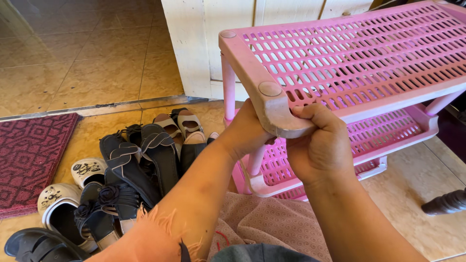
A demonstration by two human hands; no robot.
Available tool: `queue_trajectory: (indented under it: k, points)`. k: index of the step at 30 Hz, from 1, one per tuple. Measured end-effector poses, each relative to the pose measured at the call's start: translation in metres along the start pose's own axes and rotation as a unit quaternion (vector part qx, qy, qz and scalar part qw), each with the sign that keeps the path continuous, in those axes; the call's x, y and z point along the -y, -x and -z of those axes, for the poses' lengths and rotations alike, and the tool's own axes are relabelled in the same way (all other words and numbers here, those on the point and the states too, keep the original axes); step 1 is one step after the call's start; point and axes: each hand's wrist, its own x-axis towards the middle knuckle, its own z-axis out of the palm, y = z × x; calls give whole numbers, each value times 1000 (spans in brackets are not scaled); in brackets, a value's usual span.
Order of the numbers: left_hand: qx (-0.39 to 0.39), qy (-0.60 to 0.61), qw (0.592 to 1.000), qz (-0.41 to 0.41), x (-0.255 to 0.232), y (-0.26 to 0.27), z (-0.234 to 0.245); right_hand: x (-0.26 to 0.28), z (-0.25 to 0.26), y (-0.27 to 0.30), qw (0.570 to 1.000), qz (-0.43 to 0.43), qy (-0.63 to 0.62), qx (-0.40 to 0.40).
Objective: The person removes several pairs of shoes from a pink plastic shoe rack and places them on the floor. Then, the person disassembles the rack by removing the vertical support poles and separating the shelves.
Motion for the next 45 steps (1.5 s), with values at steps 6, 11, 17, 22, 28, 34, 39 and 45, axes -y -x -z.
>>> queue_trajectory:
  k: [6,11,17,22,28,34,39,45]
  points:
    - [-239,-101,935,-243,12,28,-32,-5,2,0,1000,7,-2,-16]
    - [-60,-17,990,-126,16,3,-8,1,0,-4,1000,0,-8,-9]
    - [-98,32,994,-33,0,10,-14,0,-4,-2,999,5,20,-30]
    - [-249,-150,909,-299,6,20,-34,0,-5,1,999,16,6,-37]
    - [37,53,998,7,8,-3,3,5,-8,2,999,4,26,-33]
    - [-255,-123,900,-330,22,21,-36,2,-6,2,998,10,7,-54]
    - [28,132,991,-7,24,-8,-2,10,-6,3,1000,-2,20,-15]
    - [-171,-61,972,-147,14,13,-26,7,-9,4,999,6,33,-41]
